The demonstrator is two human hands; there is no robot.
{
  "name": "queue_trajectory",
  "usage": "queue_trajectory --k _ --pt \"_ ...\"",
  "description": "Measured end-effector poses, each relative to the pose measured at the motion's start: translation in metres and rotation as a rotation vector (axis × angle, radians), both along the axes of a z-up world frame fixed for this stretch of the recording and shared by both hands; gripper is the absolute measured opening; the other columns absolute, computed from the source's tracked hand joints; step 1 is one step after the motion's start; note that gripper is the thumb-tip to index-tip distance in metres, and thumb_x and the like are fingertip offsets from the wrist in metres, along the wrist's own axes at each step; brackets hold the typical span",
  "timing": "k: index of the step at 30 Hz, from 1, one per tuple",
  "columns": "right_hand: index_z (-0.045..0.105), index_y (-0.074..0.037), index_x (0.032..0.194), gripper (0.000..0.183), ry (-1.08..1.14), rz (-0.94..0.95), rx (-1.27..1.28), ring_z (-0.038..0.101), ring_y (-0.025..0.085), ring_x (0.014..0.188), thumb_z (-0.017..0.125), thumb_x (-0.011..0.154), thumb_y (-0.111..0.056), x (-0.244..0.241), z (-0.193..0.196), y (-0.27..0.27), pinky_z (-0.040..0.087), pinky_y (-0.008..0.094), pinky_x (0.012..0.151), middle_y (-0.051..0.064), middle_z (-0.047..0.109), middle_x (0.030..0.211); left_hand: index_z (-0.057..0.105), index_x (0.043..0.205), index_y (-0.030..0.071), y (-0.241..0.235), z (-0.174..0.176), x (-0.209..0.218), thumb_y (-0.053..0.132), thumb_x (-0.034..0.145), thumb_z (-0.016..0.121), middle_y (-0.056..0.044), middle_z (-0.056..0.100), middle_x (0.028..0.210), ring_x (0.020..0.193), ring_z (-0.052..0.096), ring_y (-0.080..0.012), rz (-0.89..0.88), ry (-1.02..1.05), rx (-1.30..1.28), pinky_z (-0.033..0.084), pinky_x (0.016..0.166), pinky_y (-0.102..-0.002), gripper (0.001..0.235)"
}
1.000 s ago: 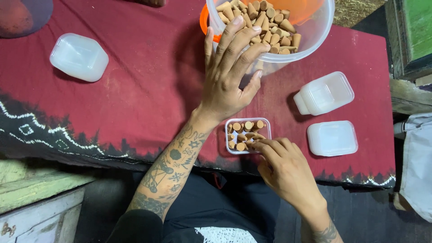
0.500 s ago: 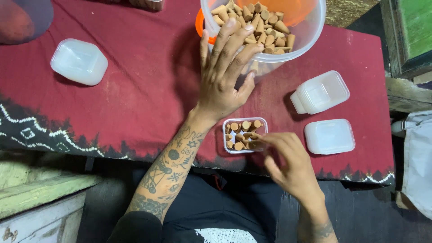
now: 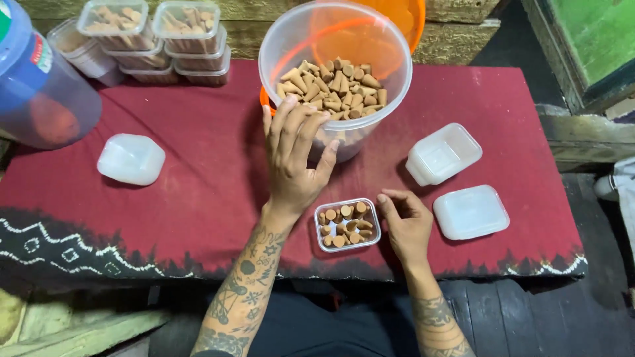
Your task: Packing incense cones from a large bucket into small plastic containers and arranging them neatly.
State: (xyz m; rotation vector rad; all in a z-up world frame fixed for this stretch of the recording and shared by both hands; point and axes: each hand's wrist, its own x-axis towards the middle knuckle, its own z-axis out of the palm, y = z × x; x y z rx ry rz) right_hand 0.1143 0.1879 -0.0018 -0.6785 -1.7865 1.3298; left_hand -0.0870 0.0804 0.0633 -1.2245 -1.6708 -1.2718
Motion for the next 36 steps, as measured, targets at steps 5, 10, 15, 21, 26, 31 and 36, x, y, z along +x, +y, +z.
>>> queue_trajectory --k 5,10,15,21,26,31,36 --pt "0.081 -0.004 0.087 0.006 -0.053 -0.026 -0.033 0.063 0.012 0.055 0.081 0.088 -0.010 0.000 0.005 -0.003 0.054 0.029 0.048 0.009 0.069 0.058 0.076 0.110 0.012 -0.009 0.006 0.011 0.027 0.096 0.075 -0.005 0.067 0.110 0.127 0.054 -0.0332 -0.047 -0.089 0.060 0.018 0.124 -0.062 0.021" --pt "0.074 -0.001 0.118 0.025 0.071 0.010 0.129 0.071 0.024 0.100 0.070 0.093 0.000 0.002 0.010 -0.002 0.060 0.038 0.082 0.019 0.075 0.113 0.080 0.103 0.013 -0.038 -0.005 0.033 0.025 0.091 0.081 -0.004 0.071 0.105 0.122 0.058 -0.0320 -0.064 -0.103 0.104 0.026 0.124 -0.059 0.016" --pt "0.072 0.001 0.118 0.021 0.109 -0.052 0.112 0.068 0.020 0.096 0.064 0.099 -0.001 0.009 0.009 0.005 0.058 0.037 0.085 0.017 0.074 0.105 0.081 0.099 0.015 -0.053 -0.006 0.047 0.022 0.087 0.084 -0.002 0.072 0.102 0.121 0.059 -0.0294 -0.099 -0.111 0.107 0.027 0.124 -0.057 0.015" --pt "0.054 0.006 0.137 0.041 0.293 -0.013 0.160 0.064 0.025 0.109 0.064 0.100 -0.010 0.002 0.051 -0.011 0.058 0.039 0.094 0.022 0.064 0.121 0.081 0.098 0.016 -0.063 -0.016 0.067 0.021 0.087 0.082 -0.001 0.072 0.102 0.117 0.059 -0.0259 -0.069 -0.083 0.137 0.032 0.122 -0.055 0.012" --pt "0.013 -0.003 0.164 0.080 0.201 0.151 0.259 0.034 0.044 0.143 0.062 0.101 -0.018 -0.018 0.071 -0.015 0.033 0.059 0.115 0.031 0.030 0.161 0.079 0.103 0.016 -0.076 -0.033 0.081 0.033 0.083 0.077 -0.003 0.072 0.107 0.118 0.058 -0.0279 -0.029 -0.017 0.051 0.033 0.121 -0.057 0.026" --pt "0.020 -0.004 0.163 0.073 0.180 0.127 0.286 0.033 0.042 0.148 0.056 0.104 -0.030 -0.029 0.071 -0.021 0.027 0.057 0.121 0.024 0.033 0.162 0.078 0.106 0.015 -0.087 -0.014 0.076 0.037 0.088 0.071 -0.003 0.072 0.107 0.110 0.062 -0.0270 0.013 0.028 0.008 0.036 0.115 -0.059 0.029" --pt "0.022 -0.008 0.163 0.071 0.203 0.096 0.249 0.031 0.036 0.151 0.055 0.105 -0.033 -0.037 0.069 -0.025 0.024 0.052 0.124 0.020 0.034 0.164 0.078 0.101 0.017 -0.081 0.023 0.068 0.031 0.086 0.074 0.001 0.071 0.095 0.088 0.067 -0.0218 0.135 0.033 -0.052 0.046 0.097 -0.047 0.021"
